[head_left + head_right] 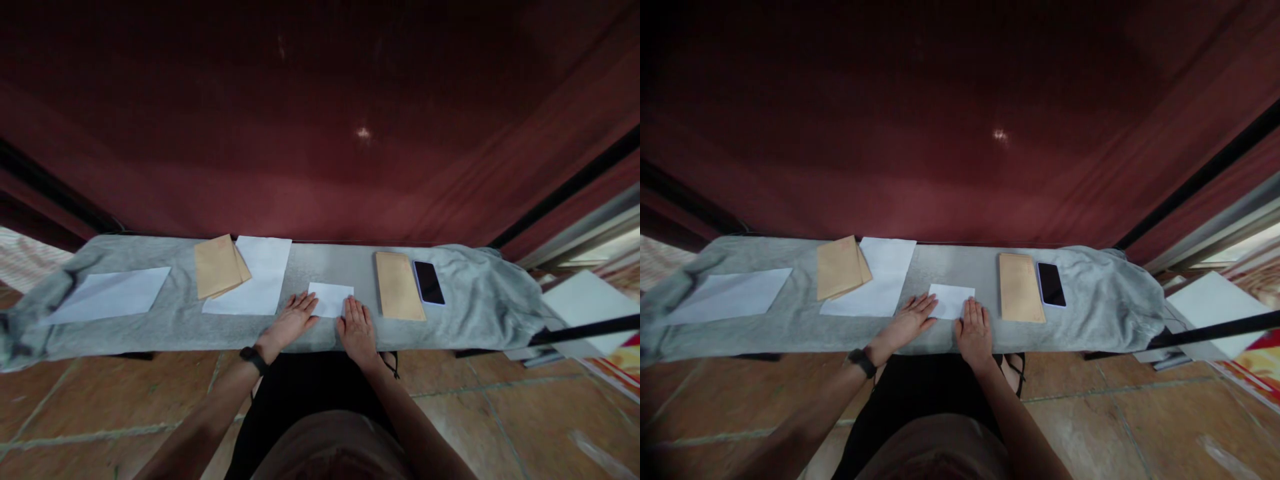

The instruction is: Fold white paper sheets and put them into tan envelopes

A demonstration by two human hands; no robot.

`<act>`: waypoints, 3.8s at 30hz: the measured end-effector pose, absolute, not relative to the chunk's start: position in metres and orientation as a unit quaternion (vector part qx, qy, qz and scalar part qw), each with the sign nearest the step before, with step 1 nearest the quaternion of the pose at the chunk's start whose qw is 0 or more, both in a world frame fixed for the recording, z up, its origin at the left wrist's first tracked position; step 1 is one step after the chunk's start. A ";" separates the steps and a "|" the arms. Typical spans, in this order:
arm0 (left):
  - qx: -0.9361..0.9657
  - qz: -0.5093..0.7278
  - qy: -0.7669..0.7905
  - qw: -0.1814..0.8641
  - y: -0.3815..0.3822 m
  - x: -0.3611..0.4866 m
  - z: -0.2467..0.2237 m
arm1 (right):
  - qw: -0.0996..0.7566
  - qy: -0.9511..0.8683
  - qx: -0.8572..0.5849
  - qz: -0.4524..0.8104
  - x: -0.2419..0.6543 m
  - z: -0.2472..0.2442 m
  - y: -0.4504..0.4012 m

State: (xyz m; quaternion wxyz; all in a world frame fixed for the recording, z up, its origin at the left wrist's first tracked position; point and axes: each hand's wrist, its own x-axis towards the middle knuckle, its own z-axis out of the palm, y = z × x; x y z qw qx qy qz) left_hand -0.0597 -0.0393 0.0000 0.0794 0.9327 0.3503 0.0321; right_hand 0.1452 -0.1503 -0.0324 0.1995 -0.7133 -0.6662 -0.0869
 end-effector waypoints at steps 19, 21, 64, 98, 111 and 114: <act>0.838 0.329 0.410 0.148 -0.045 -0.032 0.063 | 0.458 -0.514 -0.676 0.262 0.135 0.025 -0.110; 0.724 0.401 0.491 0.270 -0.046 -0.029 0.063 | 0.498 -0.491 -0.653 0.291 0.132 0.031 -0.103; 0.935 0.094 0.334 0.067 -0.091 0.009 -0.014 | 0.192 -0.716 -0.671 0.034 0.152 -0.029 -0.122; 0.891 0.071 0.444 0.053 -0.076 -0.052 -0.003 | 0.170 -0.676 -0.714 -0.072 0.167 -0.038 -0.131; 0.902 0.091 0.404 0.124 -0.055 0.039 -0.006 | 0.174 -0.679 -0.710 -0.068 0.165 -0.034 -0.134; 0.902 0.091 0.407 0.111 -0.050 0.031 -0.007 | 0.181 -0.675 -0.712 -0.072 0.164 -0.030 -0.136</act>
